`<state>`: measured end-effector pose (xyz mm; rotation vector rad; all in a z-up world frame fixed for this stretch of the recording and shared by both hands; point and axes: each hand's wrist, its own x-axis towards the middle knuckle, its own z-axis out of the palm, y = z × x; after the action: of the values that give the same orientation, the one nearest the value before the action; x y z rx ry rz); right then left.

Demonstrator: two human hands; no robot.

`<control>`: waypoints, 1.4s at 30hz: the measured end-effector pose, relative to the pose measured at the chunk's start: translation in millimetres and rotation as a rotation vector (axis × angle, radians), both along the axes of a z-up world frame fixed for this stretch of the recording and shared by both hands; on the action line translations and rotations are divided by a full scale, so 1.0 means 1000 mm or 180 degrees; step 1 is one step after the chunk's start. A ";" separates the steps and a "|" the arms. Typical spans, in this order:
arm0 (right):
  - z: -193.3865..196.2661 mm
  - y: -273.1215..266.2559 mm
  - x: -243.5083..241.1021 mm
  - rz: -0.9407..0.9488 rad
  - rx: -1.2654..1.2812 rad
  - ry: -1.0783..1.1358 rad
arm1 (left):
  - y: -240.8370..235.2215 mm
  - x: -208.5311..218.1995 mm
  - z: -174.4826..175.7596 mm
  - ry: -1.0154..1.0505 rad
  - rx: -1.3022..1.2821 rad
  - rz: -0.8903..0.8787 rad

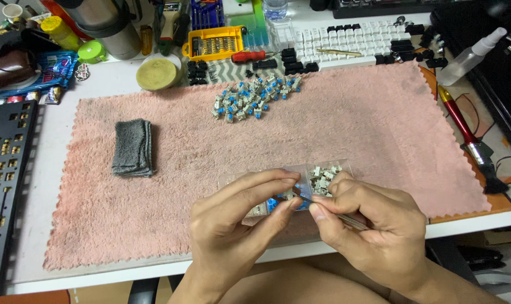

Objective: The person assembles mechanical keyboard switches by inserting blue stems into white housings using a small metal tool. They repeatedly pick up components from a clear container, align them, and press them together, placing the finished switches on a pink mat.

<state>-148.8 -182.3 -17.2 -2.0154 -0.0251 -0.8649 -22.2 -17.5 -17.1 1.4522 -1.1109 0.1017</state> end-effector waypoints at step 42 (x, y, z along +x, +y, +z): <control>0.009 -0.042 -0.003 0.0208 0.1204 0.1380 | -0.003 0.021 -0.014 -0.0117 0.0313 -0.0225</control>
<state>-151.8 -224.4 -8.5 -1.7895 0.2936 -0.3441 -0.7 -20.6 -31.1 1.5015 -1.2103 0.0244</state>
